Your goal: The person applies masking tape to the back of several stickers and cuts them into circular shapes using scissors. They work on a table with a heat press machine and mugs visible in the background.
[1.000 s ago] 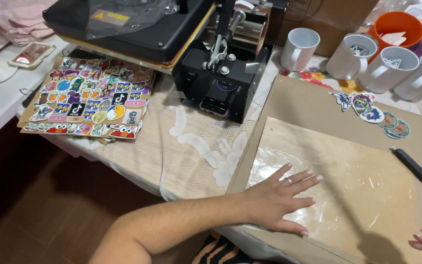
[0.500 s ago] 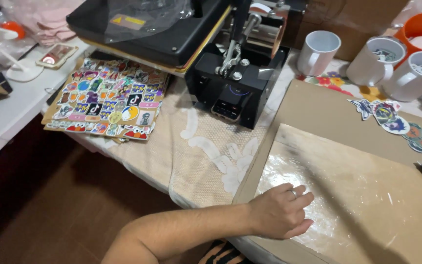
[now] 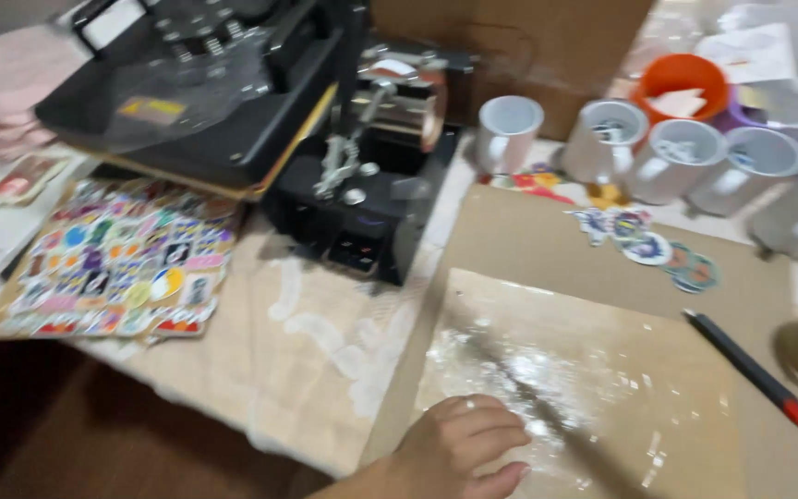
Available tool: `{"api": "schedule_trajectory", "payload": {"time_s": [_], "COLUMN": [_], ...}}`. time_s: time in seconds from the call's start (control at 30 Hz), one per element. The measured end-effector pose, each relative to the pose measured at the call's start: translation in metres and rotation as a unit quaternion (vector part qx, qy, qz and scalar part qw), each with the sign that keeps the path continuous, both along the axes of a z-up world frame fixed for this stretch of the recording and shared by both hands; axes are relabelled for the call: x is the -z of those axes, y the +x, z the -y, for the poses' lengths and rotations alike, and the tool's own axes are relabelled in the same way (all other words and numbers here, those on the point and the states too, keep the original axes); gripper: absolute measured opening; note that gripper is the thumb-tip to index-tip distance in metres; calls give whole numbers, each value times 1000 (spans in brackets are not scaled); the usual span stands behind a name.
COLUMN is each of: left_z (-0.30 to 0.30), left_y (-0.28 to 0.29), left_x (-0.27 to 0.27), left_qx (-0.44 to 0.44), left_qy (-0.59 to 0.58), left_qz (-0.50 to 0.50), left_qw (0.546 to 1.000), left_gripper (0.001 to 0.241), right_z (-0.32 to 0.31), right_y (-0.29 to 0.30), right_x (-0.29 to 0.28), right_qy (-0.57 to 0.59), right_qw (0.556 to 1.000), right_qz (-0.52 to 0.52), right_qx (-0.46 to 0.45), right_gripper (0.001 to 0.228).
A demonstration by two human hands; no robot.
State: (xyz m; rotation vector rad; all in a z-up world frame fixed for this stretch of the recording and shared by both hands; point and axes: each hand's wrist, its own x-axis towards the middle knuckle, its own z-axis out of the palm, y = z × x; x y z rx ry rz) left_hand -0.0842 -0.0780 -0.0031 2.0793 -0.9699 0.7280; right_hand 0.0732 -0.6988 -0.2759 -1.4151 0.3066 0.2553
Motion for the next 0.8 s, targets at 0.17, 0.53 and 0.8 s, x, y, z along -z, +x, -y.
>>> {"api": "schedule_trajectory", "payload": {"time_s": [0.17, 0.53, 0.8], "left_z": [12, 1, -49], "left_y": [12, -9, -11], "left_x": [-19, -22, 14], "left_qx": [89, 121, -75], "left_qy": [-152, -342, -554], "left_qz": [-199, -512, -511], "left_qw": [964, 779, 653], "left_gripper": [44, 67, 35], "right_z": [-170, -235, -234], "right_y": [-152, -169, -171], "right_x": [-194, -243, -237], "right_qy": [-634, -519, -574], "right_qw": [728, 704, 708], "right_qz": [139, 383, 285], "right_qx": [-219, -298, -297], "right_gripper": [82, 51, 69]}}
